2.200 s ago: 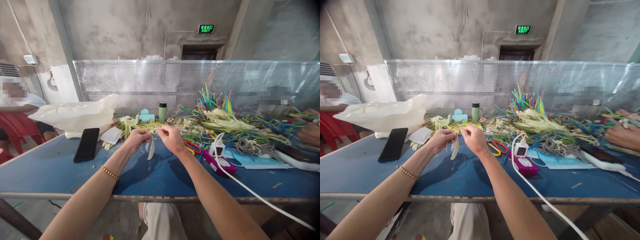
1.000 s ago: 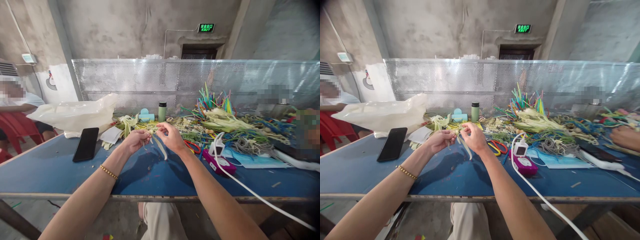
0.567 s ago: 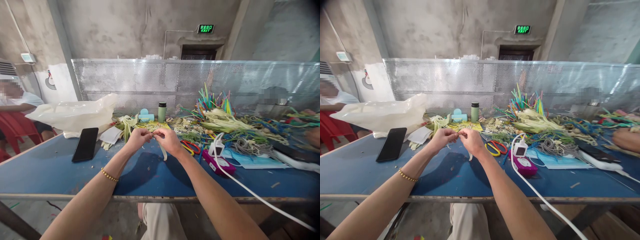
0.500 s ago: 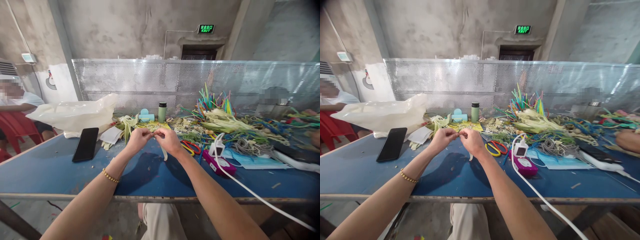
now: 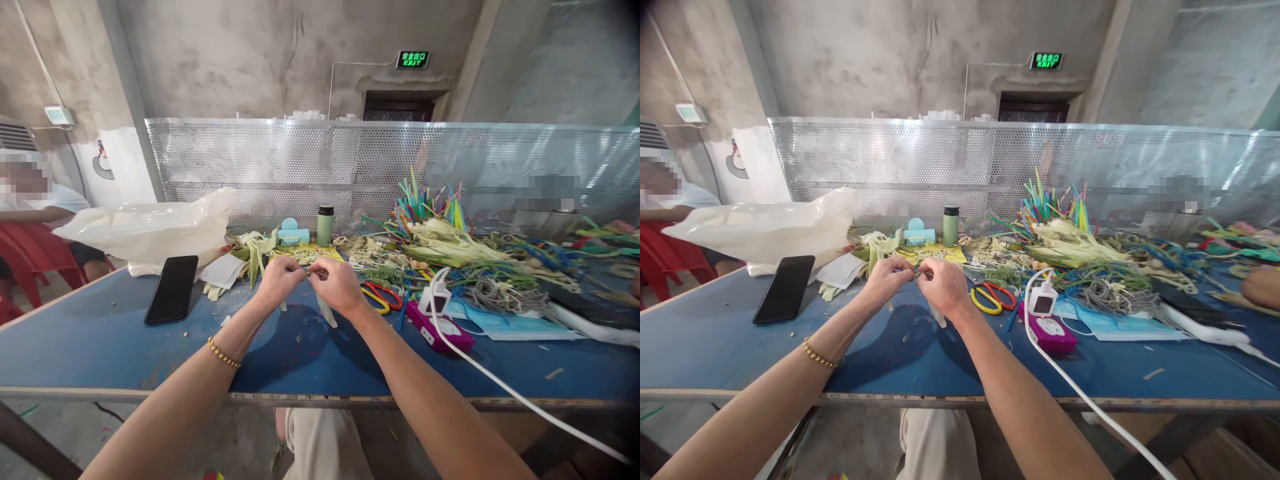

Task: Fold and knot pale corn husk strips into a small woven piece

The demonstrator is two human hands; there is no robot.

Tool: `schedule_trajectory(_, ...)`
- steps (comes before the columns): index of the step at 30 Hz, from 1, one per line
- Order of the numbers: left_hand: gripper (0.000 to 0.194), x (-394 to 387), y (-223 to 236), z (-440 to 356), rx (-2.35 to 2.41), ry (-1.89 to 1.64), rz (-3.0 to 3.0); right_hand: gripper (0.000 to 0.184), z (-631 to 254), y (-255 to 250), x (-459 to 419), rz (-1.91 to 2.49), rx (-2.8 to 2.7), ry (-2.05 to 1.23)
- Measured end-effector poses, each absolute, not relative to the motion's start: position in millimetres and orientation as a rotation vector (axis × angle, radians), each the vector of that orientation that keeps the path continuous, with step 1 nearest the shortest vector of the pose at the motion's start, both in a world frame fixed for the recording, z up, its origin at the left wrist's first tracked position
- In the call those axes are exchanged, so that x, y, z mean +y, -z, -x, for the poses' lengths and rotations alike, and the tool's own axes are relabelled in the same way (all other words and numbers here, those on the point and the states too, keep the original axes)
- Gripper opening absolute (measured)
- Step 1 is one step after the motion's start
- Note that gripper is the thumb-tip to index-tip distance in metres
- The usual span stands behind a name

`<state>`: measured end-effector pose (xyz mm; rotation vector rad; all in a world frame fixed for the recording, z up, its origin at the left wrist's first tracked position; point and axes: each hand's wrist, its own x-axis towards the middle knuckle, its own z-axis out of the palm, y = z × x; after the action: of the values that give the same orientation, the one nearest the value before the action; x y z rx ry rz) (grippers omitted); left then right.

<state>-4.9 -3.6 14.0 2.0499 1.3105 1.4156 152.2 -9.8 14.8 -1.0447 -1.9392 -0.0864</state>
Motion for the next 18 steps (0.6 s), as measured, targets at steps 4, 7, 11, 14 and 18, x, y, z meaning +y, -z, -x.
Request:
schedule_trajectory(4, 0.012, -2, -11, 5, 1.183, -1.436, -1.85, 0.019, -153, -14, -8, 0.926, -1.912, -0.018)
schedule_trajectory(7, 0.011, -4, -13, 4, 1.044, -1.468, -1.775, 0.019, -153, -17, -11, 0.878, -1.9, -0.16)
schedule_trajectory(11, 0.011, -7, -15, 3, 0.973, -1.448, -1.703, 0.019, -153, -23, -16, 0.882, -1.881, -0.282)
schedule_trajectory(14, 0.011, -8, -16, 3, 0.924, -1.422, -1.673, 0.024, -155, -24, -14, 0.895, -1.815, -0.351)
schedule_trajectory(18, 0.012, -9, -17, 2, 0.84, -1.402, -1.619, 0.025, -156, -20, -7, 0.868, -1.714, -0.453)
